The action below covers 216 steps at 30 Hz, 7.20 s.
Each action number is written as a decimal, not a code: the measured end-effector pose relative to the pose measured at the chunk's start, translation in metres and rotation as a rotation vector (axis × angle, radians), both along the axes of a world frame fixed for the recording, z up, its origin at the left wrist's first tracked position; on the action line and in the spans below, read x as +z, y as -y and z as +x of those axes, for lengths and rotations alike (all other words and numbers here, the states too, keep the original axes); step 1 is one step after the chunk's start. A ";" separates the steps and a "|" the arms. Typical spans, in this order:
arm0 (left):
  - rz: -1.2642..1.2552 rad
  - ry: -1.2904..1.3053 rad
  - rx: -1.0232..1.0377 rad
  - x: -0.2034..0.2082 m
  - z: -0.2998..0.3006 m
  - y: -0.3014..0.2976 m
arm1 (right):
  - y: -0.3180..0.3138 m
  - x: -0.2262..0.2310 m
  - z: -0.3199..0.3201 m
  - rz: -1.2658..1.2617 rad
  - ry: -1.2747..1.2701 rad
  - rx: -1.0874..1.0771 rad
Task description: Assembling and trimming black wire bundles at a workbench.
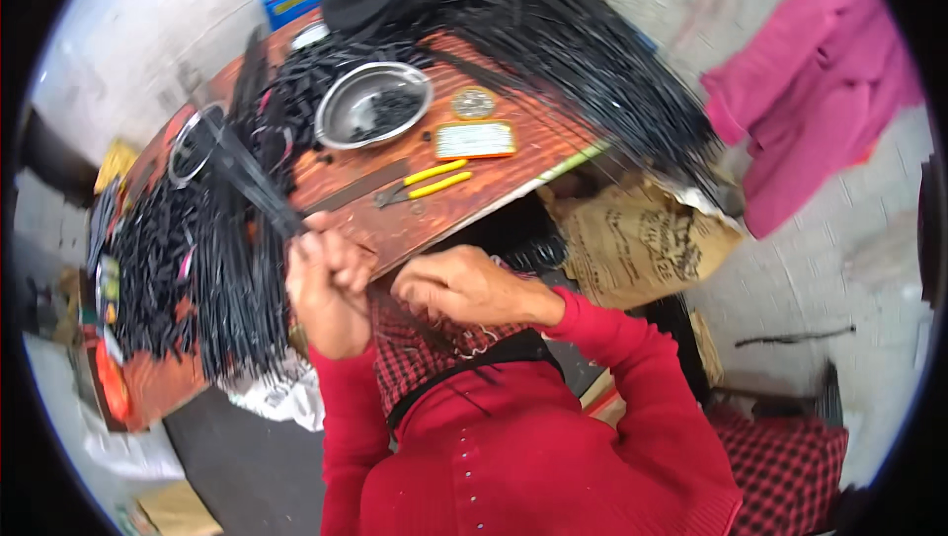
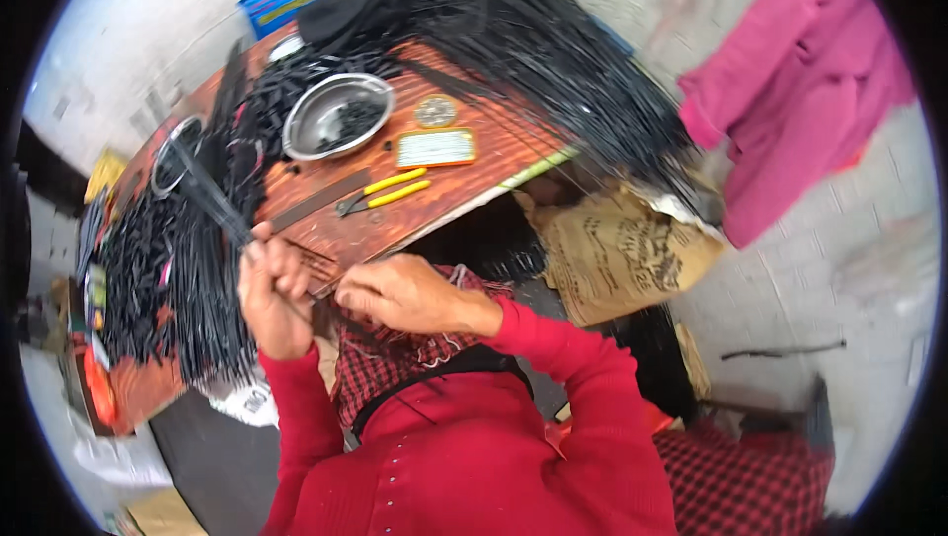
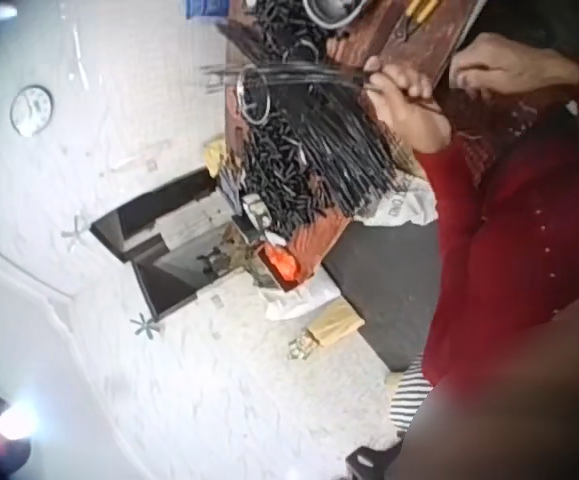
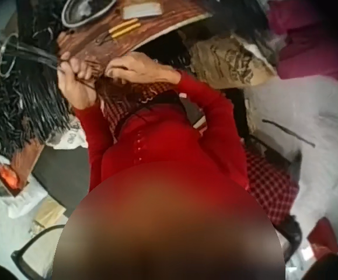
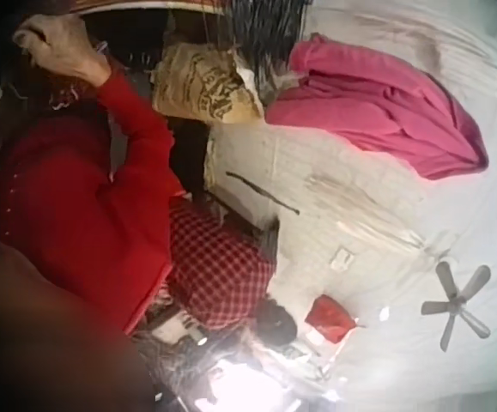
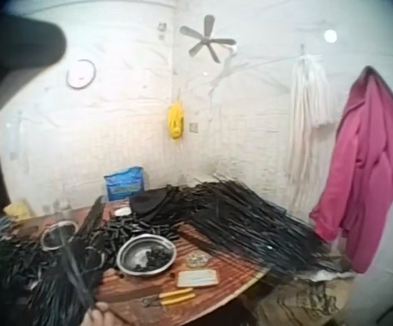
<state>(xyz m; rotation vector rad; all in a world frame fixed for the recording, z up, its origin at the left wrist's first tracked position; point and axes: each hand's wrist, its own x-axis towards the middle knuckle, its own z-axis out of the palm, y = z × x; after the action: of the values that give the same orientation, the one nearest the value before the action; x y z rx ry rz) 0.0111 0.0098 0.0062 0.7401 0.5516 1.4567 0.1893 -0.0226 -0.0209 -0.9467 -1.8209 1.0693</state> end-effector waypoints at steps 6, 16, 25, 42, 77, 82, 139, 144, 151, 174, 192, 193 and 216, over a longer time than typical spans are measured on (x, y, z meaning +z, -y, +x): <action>0.062 0.047 -0.020 0.008 -0.001 -0.004 | -0.080 -0.056 0.135 0.353 0.478 -0.708; 0.059 -0.003 0.001 0.004 0.006 -0.008 | -0.119 -0.108 0.245 0.377 0.990 -1.020; 0.056 -0.024 0.001 0.003 0.008 -0.007 | -0.146 -0.102 0.258 0.124 1.111 -0.905; 0.074 -0.015 0.020 -0.001 -0.002 0.003 | -0.149 -0.086 0.252 0.263 1.200 -0.815; 0.107 -0.129 0.106 -0.006 0.013 0.037 | 0.053 0.029 0.017 -0.267 -0.438 -0.225; 0.189 -0.232 0.163 -0.014 0.011 0.050 | 0.063 0.017 -0.016 -0.134 -0.344 -0.266; 0.311 -0.531 -0.488 -0.067 -0.040 0.017 | 0.059 -0.004 0.006 -1.052 -0.408 0.329; 0.294 -0.498 -0.529 -0.068 -0.031 0.025 | 0.056 -0.005 0.005 -1.108 -0.490 0.370; 0.158 -0.378 -0.566 -0.076 -0.020 0.026 | 0.031 -0.018 -0.004 -1.112 -0.548 0.375; 0.144 -0.758 -0.589 -0.131 -0.044 0.029 | -0.009 -0.004 -0.009 -0.971 -0.529 0.461; 0.682 -1.022 0.130 -0.084 -0.071 -0.175 | -0.073 0.017 -0.052 -0.424 -0.314 0.287; 0.583 -0.945 0.114 -0.115 -0.085 -0.188 | -0.075 0.003 -0.057 -0.425 -0.315 0.298; 0.856 -1.095 0.127 -0.091 -0.101 -0.210 | -0.052 -0.134 -0.054 -0.052 0.147 0.140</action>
<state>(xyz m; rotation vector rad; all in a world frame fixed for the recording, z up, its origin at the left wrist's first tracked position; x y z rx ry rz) -0.0896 0.2199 -0.0845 2.2668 0.7795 1.2815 0.1358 0.0295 -0.1553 -0.9617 -2.0130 1.1635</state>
